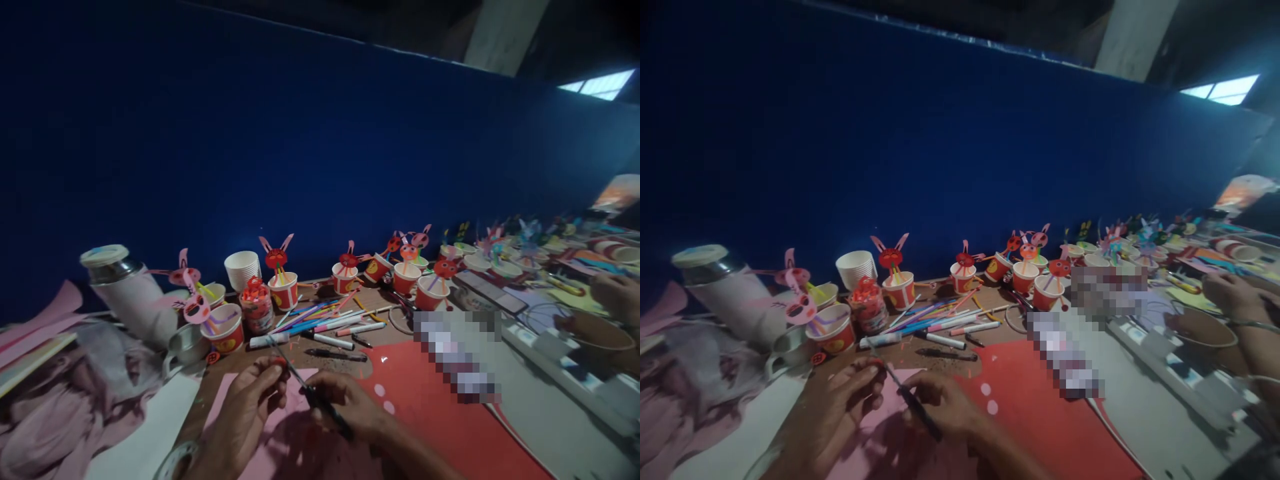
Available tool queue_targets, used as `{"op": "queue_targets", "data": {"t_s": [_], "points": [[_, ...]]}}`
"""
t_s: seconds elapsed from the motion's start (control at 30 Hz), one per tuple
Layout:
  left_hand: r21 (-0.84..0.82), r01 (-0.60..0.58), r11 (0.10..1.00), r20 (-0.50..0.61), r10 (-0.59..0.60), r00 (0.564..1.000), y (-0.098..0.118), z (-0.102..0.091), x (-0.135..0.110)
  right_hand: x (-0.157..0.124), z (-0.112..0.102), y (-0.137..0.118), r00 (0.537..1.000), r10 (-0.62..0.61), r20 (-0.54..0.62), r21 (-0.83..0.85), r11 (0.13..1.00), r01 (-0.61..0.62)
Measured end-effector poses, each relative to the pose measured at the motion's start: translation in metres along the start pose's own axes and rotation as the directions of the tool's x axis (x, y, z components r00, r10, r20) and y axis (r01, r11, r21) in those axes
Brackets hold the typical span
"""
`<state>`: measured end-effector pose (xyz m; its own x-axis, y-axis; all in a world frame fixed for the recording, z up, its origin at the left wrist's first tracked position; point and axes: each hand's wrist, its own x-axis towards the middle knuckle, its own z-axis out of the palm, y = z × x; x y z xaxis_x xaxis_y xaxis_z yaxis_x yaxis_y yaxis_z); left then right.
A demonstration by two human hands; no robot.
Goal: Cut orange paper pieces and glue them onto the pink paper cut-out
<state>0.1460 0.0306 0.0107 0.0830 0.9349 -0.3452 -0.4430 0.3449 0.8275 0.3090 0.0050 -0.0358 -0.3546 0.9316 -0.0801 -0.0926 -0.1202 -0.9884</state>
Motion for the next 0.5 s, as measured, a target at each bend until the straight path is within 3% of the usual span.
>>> {"op": "queue_targets", "data": {"t_s": [0.5], "points": [[-0.015,-0.018,1.0,0.047,0.019,0.999,-0.02,-0.039,-0.005,-0.006,-0.003,-0.011,0.991,-0.035,0.126,-0.019,0.999,0.038]]}}
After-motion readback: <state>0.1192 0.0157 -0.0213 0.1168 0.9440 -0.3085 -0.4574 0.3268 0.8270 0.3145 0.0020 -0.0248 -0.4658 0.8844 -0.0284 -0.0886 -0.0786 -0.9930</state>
